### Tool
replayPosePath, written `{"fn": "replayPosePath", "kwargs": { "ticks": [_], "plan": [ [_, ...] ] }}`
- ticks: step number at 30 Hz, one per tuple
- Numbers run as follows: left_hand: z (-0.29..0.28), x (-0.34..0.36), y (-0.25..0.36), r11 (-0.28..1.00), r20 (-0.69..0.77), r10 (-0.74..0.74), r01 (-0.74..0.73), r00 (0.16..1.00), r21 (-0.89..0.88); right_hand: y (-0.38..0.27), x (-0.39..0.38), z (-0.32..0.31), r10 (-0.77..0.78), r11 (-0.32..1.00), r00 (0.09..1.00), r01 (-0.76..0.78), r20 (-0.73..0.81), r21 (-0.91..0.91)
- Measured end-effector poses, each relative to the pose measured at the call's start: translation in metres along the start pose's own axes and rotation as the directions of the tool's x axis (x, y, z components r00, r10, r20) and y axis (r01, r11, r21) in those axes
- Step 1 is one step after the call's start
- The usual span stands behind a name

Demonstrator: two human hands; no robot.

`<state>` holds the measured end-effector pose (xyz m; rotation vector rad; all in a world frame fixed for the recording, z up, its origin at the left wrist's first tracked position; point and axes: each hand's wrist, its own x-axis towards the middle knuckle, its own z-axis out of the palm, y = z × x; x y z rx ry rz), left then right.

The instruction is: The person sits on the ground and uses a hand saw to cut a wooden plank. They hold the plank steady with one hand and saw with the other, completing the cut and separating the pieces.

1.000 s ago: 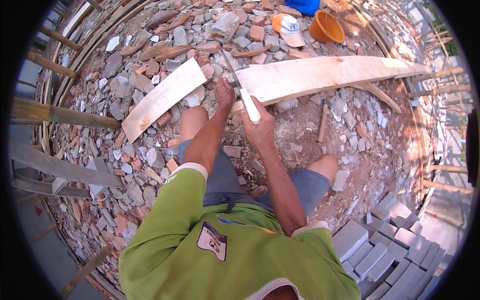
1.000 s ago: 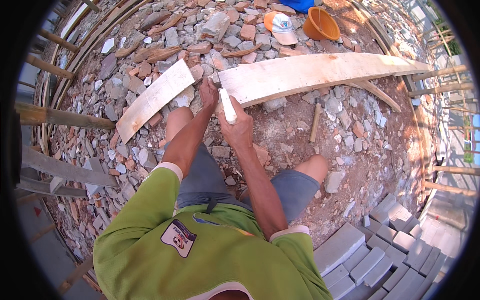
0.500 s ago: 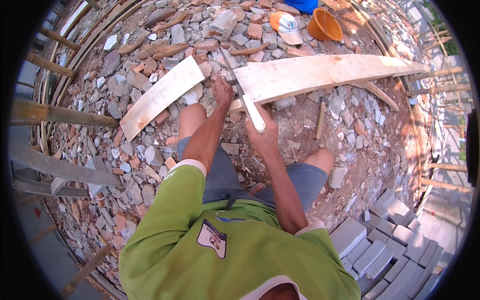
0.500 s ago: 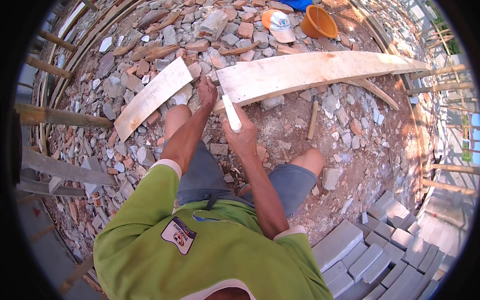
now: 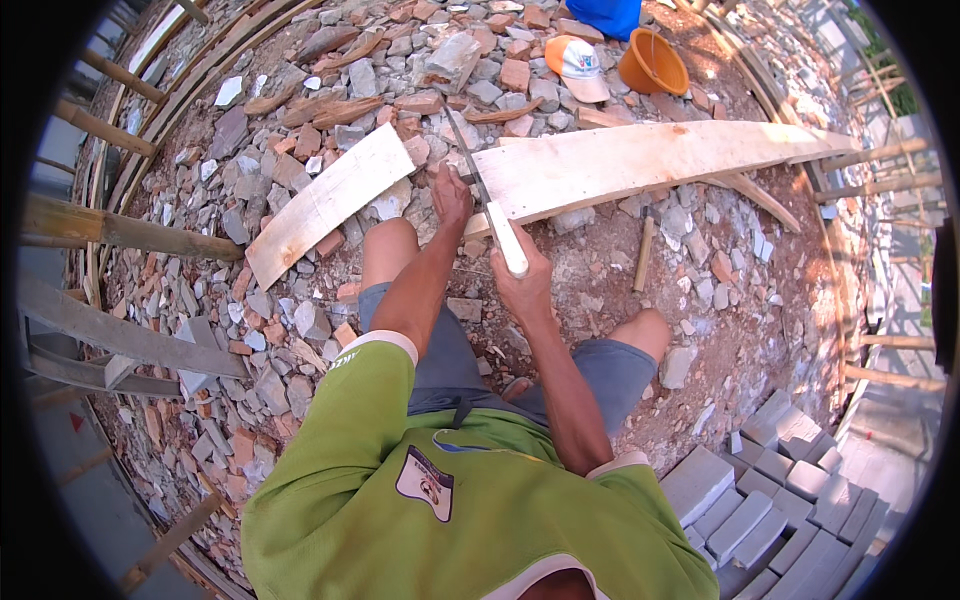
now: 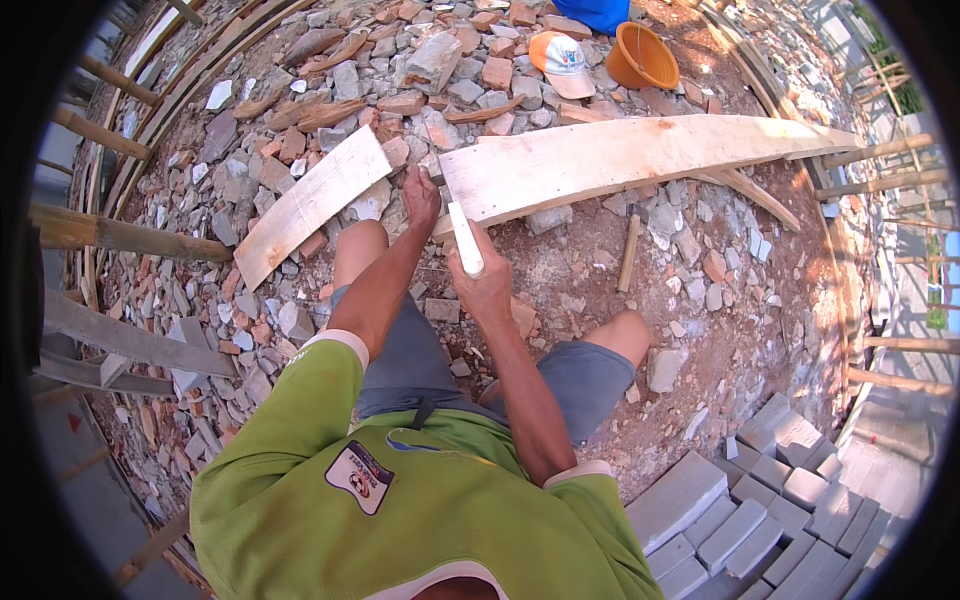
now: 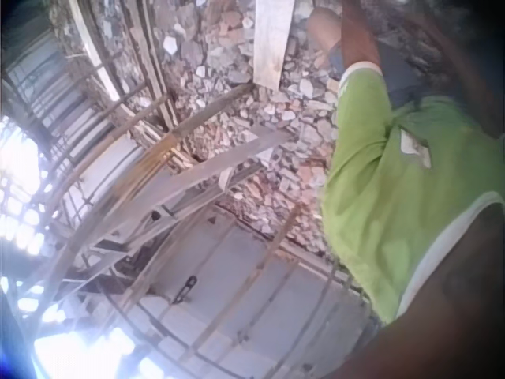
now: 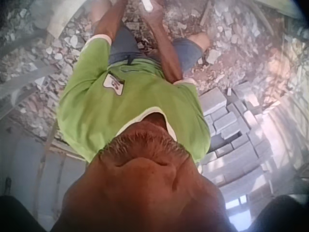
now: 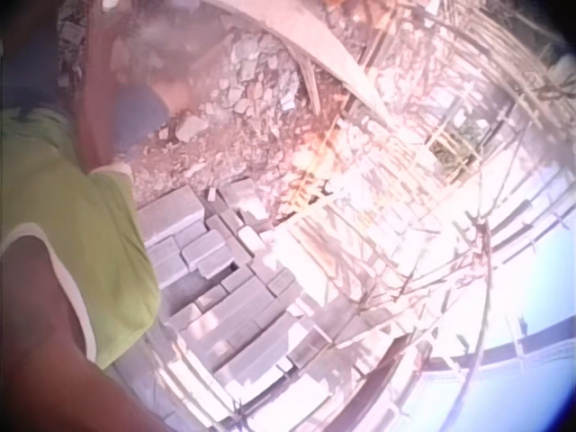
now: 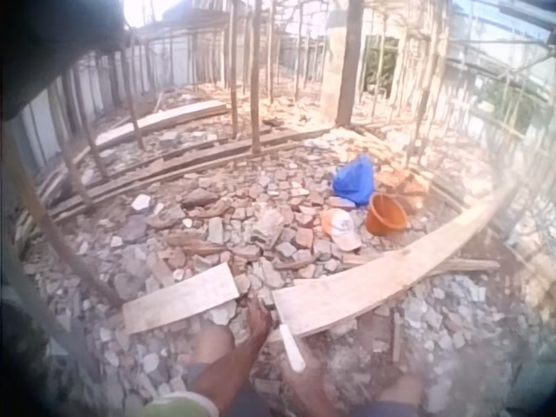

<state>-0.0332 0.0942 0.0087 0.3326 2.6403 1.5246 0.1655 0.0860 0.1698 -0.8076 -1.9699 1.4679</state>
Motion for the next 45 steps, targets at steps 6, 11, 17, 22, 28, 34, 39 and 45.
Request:
{"fn": "replayPosePath", "kwargs": {
  "ticks": [6,11,17,22,28,34,39,45],
  "plan": [
    [0.005,0.002,0.004,0.992,-0.162,0.087,-0.101,0.983,-0.079,-0.034,-0.117,-0.075,-0.043,0.997,0.999,0.042,-0.011,-0.069],
    [-0.003,0.003,0.023,0.998,0.058,0.017,-0.013,0.998,-0.066,-0.006,0.019,-0.004,-0.009,0.999,1.0,0.01,0.022,-0.044],
    [-0.003,0.022,0.017,1.0,0.011,0.014,-0.014,1.0,-0.003,-0.023,-0.078,-0.045,-0.001,0.997,1.0,0.002,0.016,-0.075],
    [0.006,0.002,0.009,0.989,-0.103,0.1,-0.109,0.99,-0.095,-0.035,-0.11,-0.075,-0.02,0.999,0.999,0.021,0.026,-0.045],
    [-0.003,0.015,0.011,0.998,0.0,0.048,-0.048,0.999,0.041,-0.022,0.022,-0.002,-0.006,1.0,0.999,0.007,0.039,-0.016],
    [-0.003,0.012,0.019,1.0,0.011,0.01,-0.01,1.0,0.026,-0.056,-0.145,-0.091,0.02,0.994,1.0,-0.02,-0.001,-0.11],
    [0.0,-0.004,0.015,0.999,0.027,0.02,-0.019,0.999,-0.031,-0.004,-0.001,-0.015,-0.023,1.0,1.0,0.024,0.021,-0.016],
    [-0.003,0.007,0.008,0.999,-0.007,0.038,-0.038,0.999,-0.007,-0.002,-0.038,-0.028,0.0,0.998,1.0,0.001,0.024,-0.064]
  ]
}}
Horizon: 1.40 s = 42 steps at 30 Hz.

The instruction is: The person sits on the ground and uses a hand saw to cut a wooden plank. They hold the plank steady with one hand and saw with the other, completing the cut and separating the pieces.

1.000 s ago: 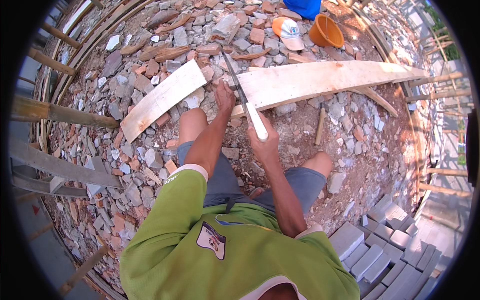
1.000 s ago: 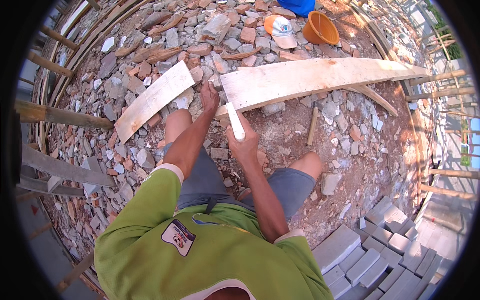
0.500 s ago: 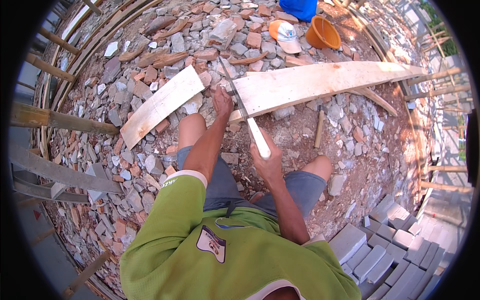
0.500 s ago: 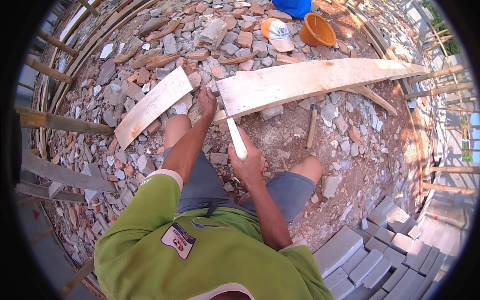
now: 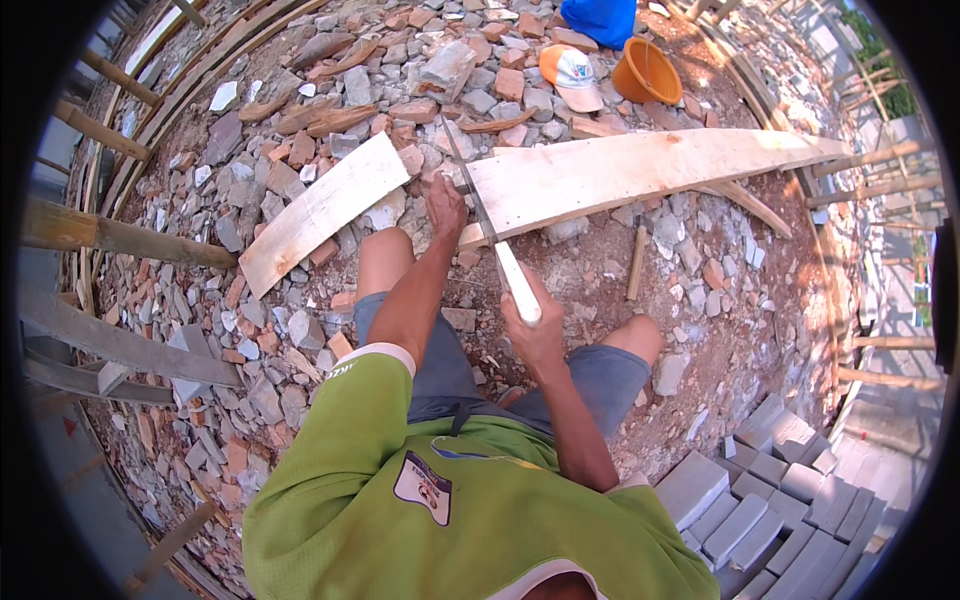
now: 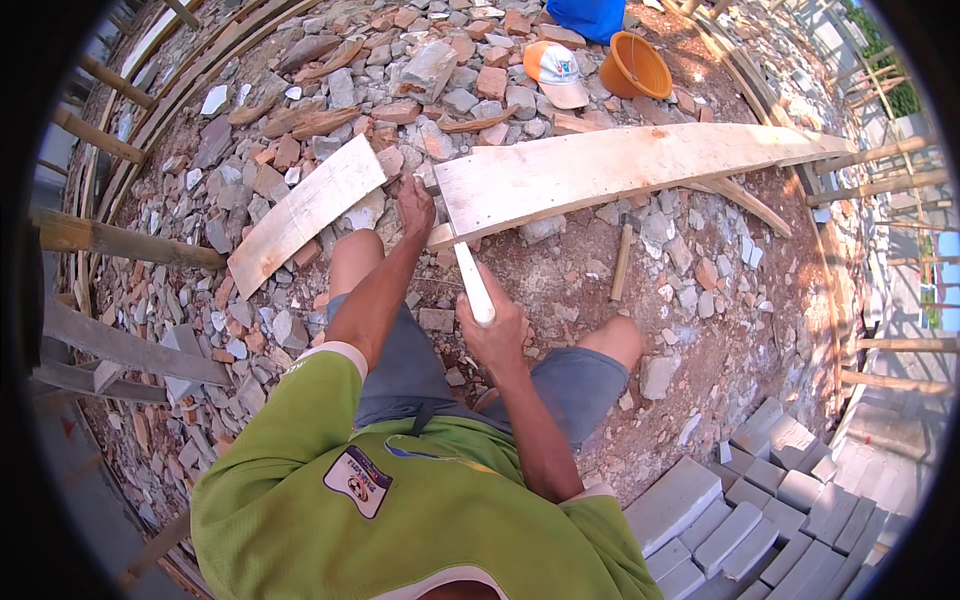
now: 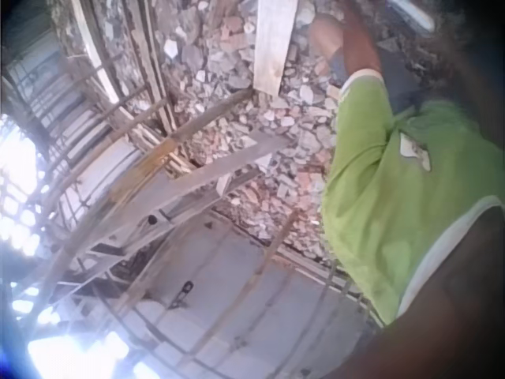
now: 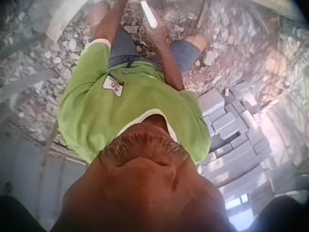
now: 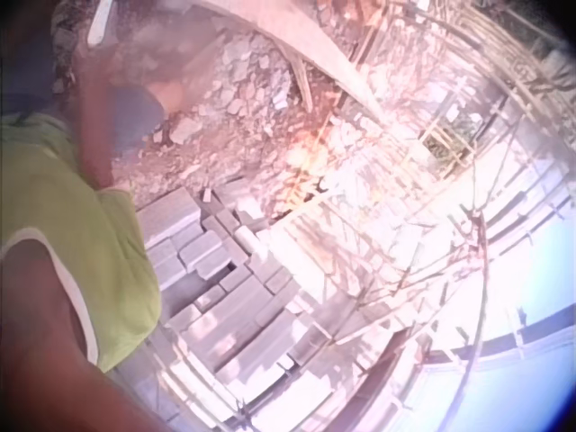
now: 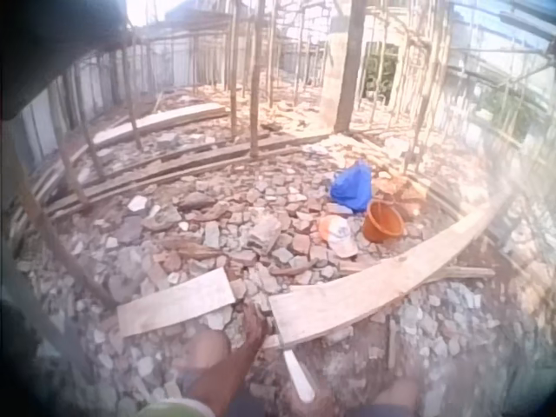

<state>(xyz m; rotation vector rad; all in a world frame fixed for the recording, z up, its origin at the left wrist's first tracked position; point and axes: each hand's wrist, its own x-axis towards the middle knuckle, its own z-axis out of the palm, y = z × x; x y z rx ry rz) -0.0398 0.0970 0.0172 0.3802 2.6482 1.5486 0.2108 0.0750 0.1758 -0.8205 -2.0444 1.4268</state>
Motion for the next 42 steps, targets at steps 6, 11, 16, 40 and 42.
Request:
{"fn": "replayPosePath", "kwargs": {
  "ticks": [6,11,16,40,42],
  "plan": [
    [0.004,0.002,-0.005,0.991,-0.144,0.108,-0.118,0.984,-0.059,-0.053,-0.061,-0.05,0.028,0.997,1.0,-0.028,-0.005,0.073],
    [0.001,0.006,0.011,0.999,0.026,0.028,-0.027,0.999,-0.036,-0.024,0.097,0.035,-0.032,0.999,0.999,0.032,0.011,-0.037],
    [0.005,0.005,0.0,1.0,-0.039,0.01,-0.01,0.999,-0.01,-0.019,-0.016,-0.011,-0.058,0.998,0.998,0.058,-0.007,-0.016],
    [0.003,-0.002,0.022,0.997,0.016,0.069,-0.068,0.997,-0.036,-0.003,0.057,0.016,-0.008,0.999,1.0,0.009,-0.004,0.047],
    [0.001,0.012,0.002,0.999,0.037,-0.008,0.006,0.999,0.034,-0.02,0.083,0.033,-0.022,1.0,0.999,0.022,0.033,-0.005]
  ]
}}
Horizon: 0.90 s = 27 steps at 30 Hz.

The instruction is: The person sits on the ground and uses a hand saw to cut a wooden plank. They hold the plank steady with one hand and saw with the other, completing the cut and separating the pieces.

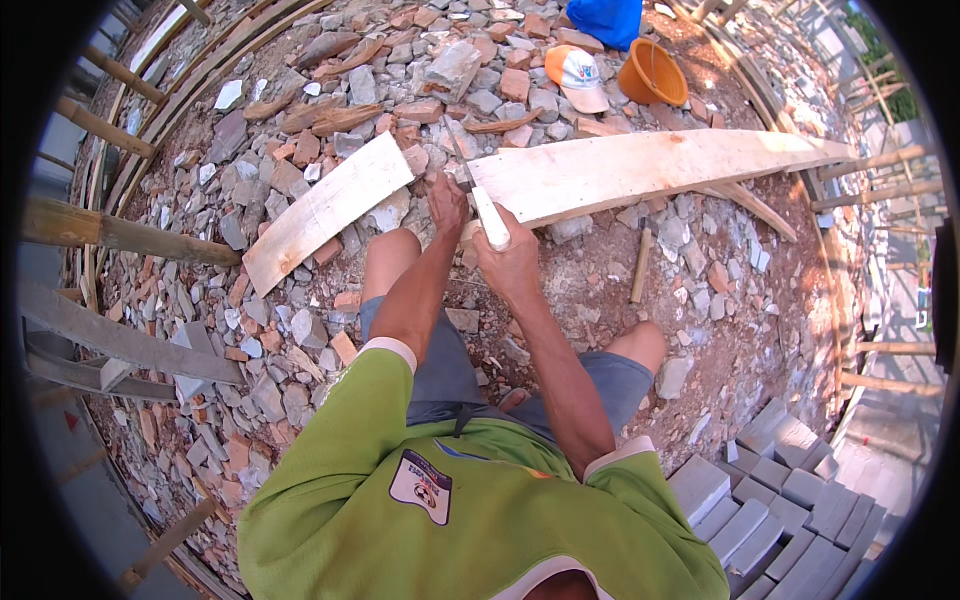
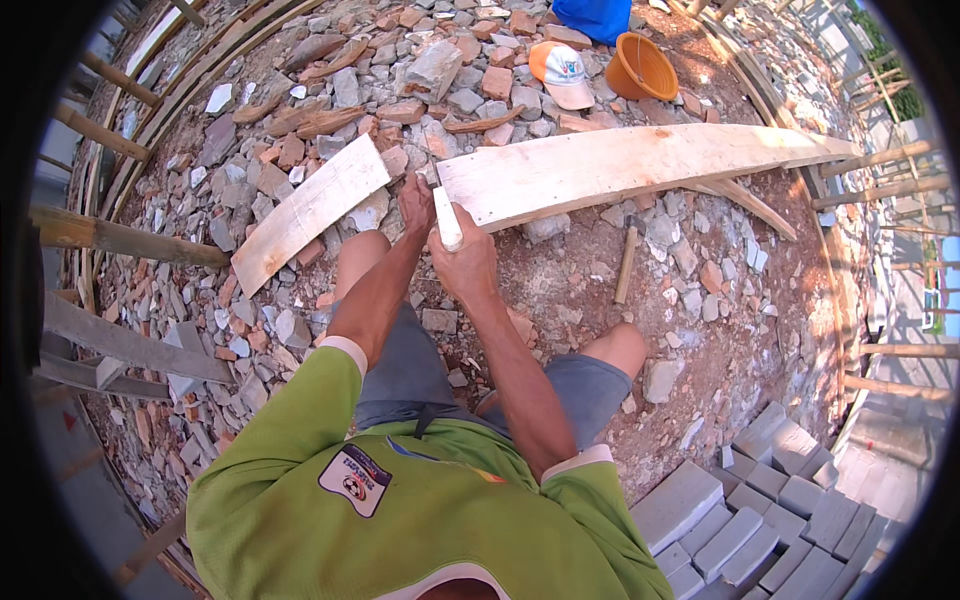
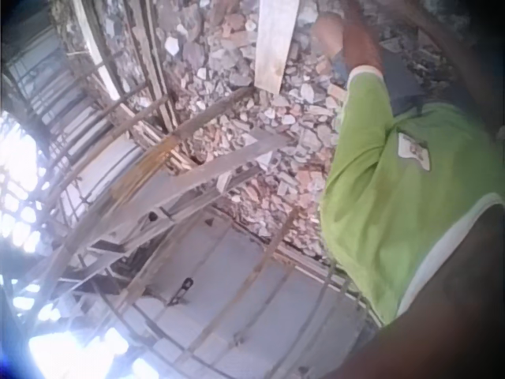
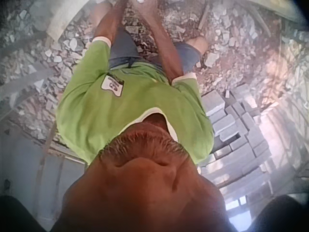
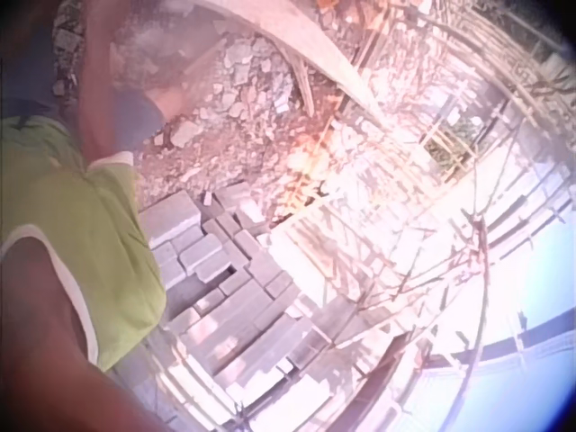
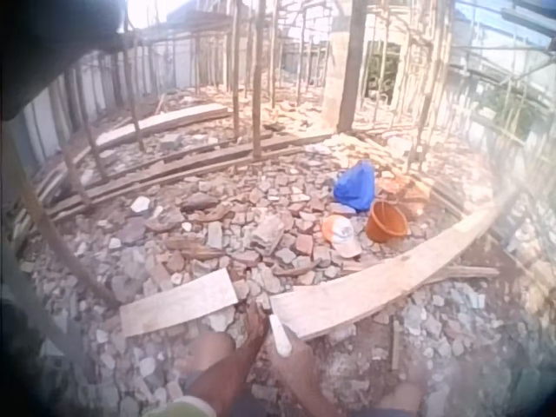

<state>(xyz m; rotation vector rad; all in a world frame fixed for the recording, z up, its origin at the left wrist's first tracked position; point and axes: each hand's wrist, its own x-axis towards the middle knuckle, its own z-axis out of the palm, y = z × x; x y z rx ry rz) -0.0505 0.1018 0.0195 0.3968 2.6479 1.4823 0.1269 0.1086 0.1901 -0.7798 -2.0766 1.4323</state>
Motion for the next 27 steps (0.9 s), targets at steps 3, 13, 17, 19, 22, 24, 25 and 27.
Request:
{"fn": "replayPosePath", "kwargs": {
  "ticks": [3,13,17,19,22,24,25,27],
  "plan": [
    [-0.004,-0.017,0.004,0.999,-0.035,0.003,-0.004,0.999,-0.043,0.001,-0.06,-0.028,0.105,0.99,0.994,-0.103,-0.01,0.094],
    [0.002,-0.018,0.01,0.999,-0.027,0.009,-0.01,1.0,-0.046,-0.008,-0.013,-0.01,0.016,0.999,1.0,-0.016,-0.003,-0.038],
    [-0.004,-0.012,0.007,0.999,-0.039,0.01,-0.012,0.999,-0.042,0.0,-0.038,-0.019,0.062,0.998,0.998,-0.062,0.016,-0.011],
    [-0.002,-0.014,0.003,0.998,-0.039,0.002,-0.004,0.999,-0.065,0.004,-0.116,-0.053,0.063,0.995,0.997,-0.059,0.044,-0.085],
    [-0.004,-0.017,0.01,0.999,-0.058,0.01,-0.013,0.998,-0.043,-0.026,-0.155,-0.077,0.043,0.998,0.999,-0.043,-0.009,-0.045],
    [-0.004,-0.019,0.01,0.996,-0.104,-0.007,-0.002,0.995,-0.09,-0.023,-0.13,-0.071,0.039,0.999,0.999,-0.039,0.003,-0.024],
    [-0.001,-0.012,0.019,0.994,-0.086,-0.009,0.0,0.996,-0.108,-0.01,-0.095,-0.059,0.008,1.0,1.0,-0.008,0.008,0.002],
    [-0.005,-0.023,0.025,0.994,-0.004,-0.025,0.025,1.0,-0.111,-0.008,-0.013,-0.022,0.094,0.994,0.995,-0.092,0.025,-0.059]
  ]
}}
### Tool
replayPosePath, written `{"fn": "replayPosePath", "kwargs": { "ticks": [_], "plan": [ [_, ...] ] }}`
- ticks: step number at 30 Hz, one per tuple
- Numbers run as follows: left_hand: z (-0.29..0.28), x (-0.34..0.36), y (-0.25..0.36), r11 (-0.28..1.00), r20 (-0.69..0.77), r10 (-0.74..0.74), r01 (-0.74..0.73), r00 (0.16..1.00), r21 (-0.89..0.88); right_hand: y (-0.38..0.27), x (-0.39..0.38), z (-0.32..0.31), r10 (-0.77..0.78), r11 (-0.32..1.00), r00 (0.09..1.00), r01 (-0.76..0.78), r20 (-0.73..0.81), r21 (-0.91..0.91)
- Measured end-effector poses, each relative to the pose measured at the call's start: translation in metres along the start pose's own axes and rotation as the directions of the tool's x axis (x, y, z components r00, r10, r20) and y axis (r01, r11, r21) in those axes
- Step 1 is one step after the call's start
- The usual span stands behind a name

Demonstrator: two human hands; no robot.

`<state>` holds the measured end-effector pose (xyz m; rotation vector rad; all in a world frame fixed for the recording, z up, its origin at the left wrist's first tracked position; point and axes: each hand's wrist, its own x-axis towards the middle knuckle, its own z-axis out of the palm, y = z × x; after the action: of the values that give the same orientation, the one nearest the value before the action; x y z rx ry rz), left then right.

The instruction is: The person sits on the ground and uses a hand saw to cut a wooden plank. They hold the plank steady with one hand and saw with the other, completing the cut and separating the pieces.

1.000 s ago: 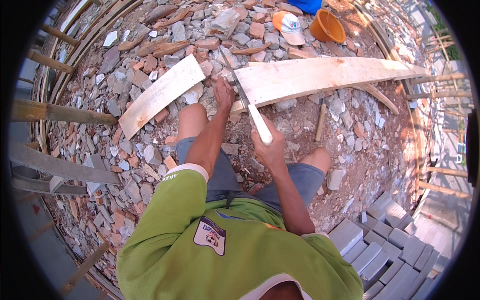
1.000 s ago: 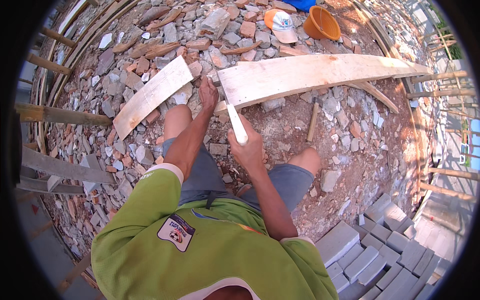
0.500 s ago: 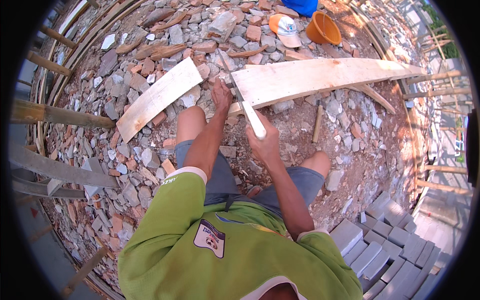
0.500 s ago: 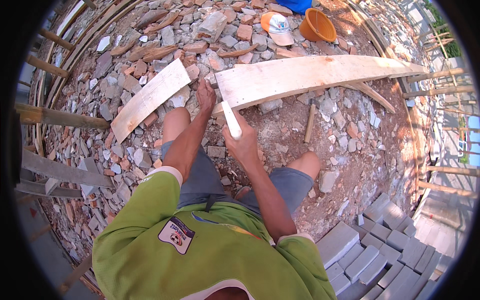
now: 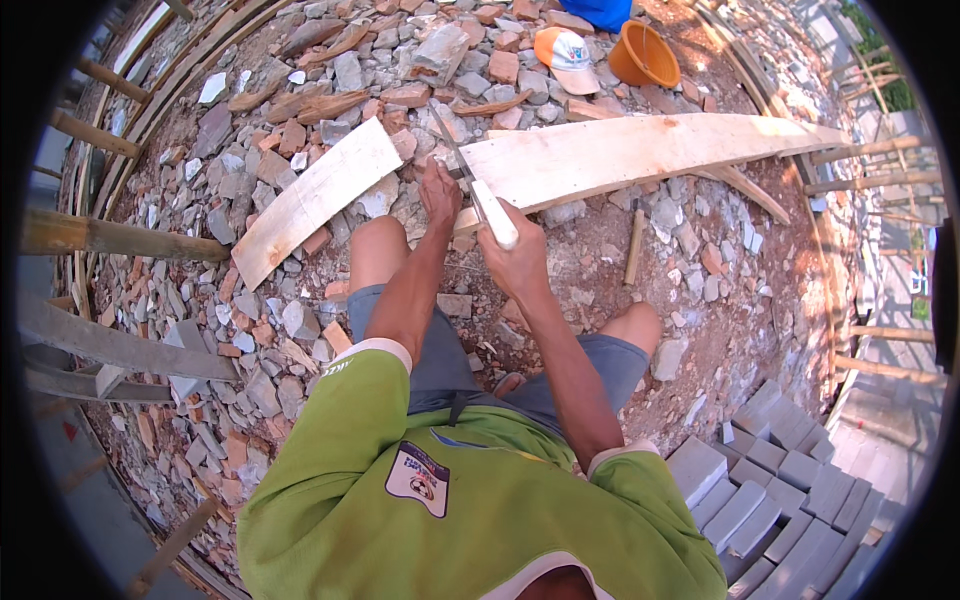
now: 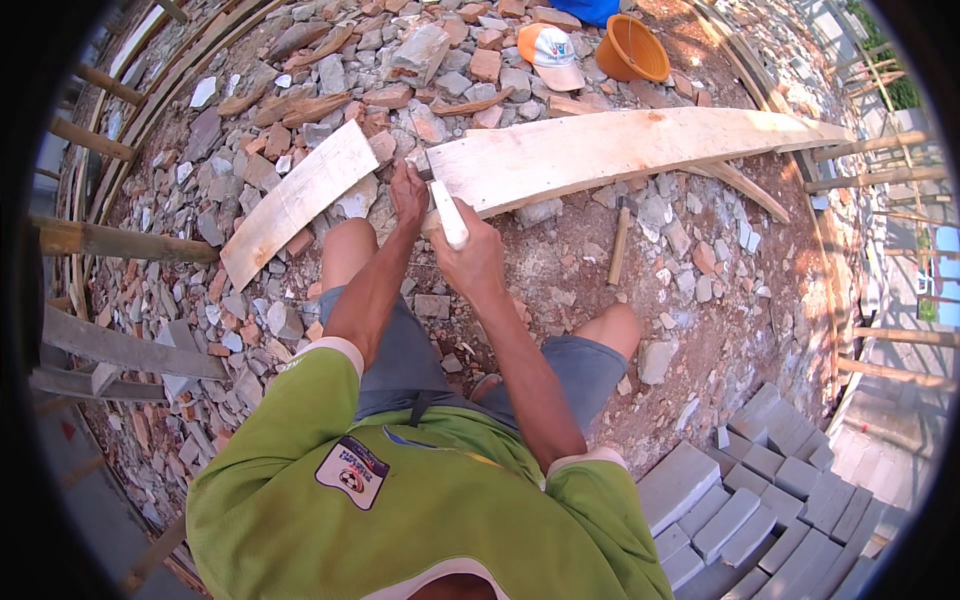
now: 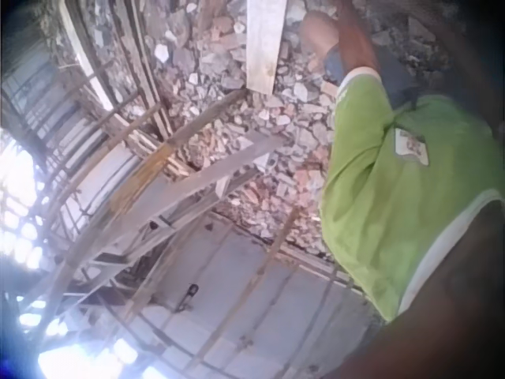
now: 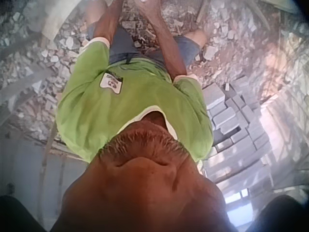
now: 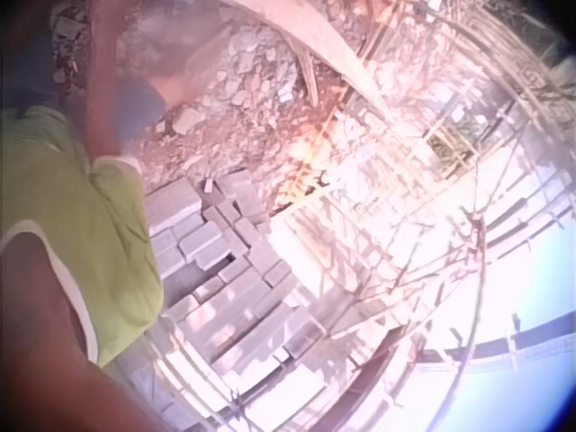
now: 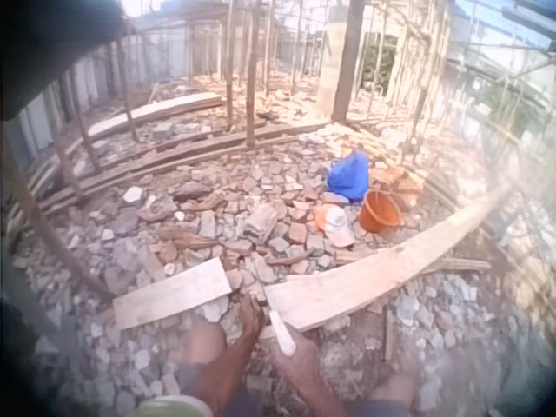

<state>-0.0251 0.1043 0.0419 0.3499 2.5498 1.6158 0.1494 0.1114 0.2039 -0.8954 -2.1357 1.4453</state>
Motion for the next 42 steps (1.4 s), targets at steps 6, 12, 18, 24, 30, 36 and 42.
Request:
{"fn": "replayPosePath", "kwargs": {
  "ticks": [6,12,18,24,30,36,42],
  "plan": [
    [-0.005,0.014,-0.023,1.0,-0.035,0.019,-0.018,0.999,0.022,0.004,-0.065,-0.013,0.078,0.997,0.996,-0.079,0.044,0.022],
    [0.005,0.006,-0.019,0.997,-0.071,0.074,-0.073,0.995,0.028,-0.006,-0.134,-0.052,-0.021,0.997,0.998,0.025,-0.057,0.067],
    [-0.001,0.024,-0.015,0.995,0.01,0.043,-0.043,0.999,0.094,-0.008,0.024,0.016,-0.077,0.997,0.997,0.076,-0.008,-0.032],
    [-0.003,0.005,-0.009,0.994,-0.023,0.04,-0.037,0.999,0.107,-0.013,-0.148,-0.063,0.017,0.996,0.999,-0.014,-0.035,0.088],
    [0.001,0.023,-0.014,0.998,-0.02,0.039,-0.038,0.999,0.041,0.007,0.004,0.016,-0.065,0.998,0.998,0.065,-0.026,-0.005],
    [-0.002,0.01,-0.021,0.997,-0.002,-0.001,0.001,1.0,0.078,0.02,-0.088,-0.021,-0.007,0.996,1.0,0.009,-0.029,0.084],
    [0.006,0.01,-0.028,0.998,-0.139,0.059,-0.054,0.989,0.035,0.013,-0.103,-0.039,-0.162,0.987,0.985,0.162,-0.061,-0.006]
  ]
}}
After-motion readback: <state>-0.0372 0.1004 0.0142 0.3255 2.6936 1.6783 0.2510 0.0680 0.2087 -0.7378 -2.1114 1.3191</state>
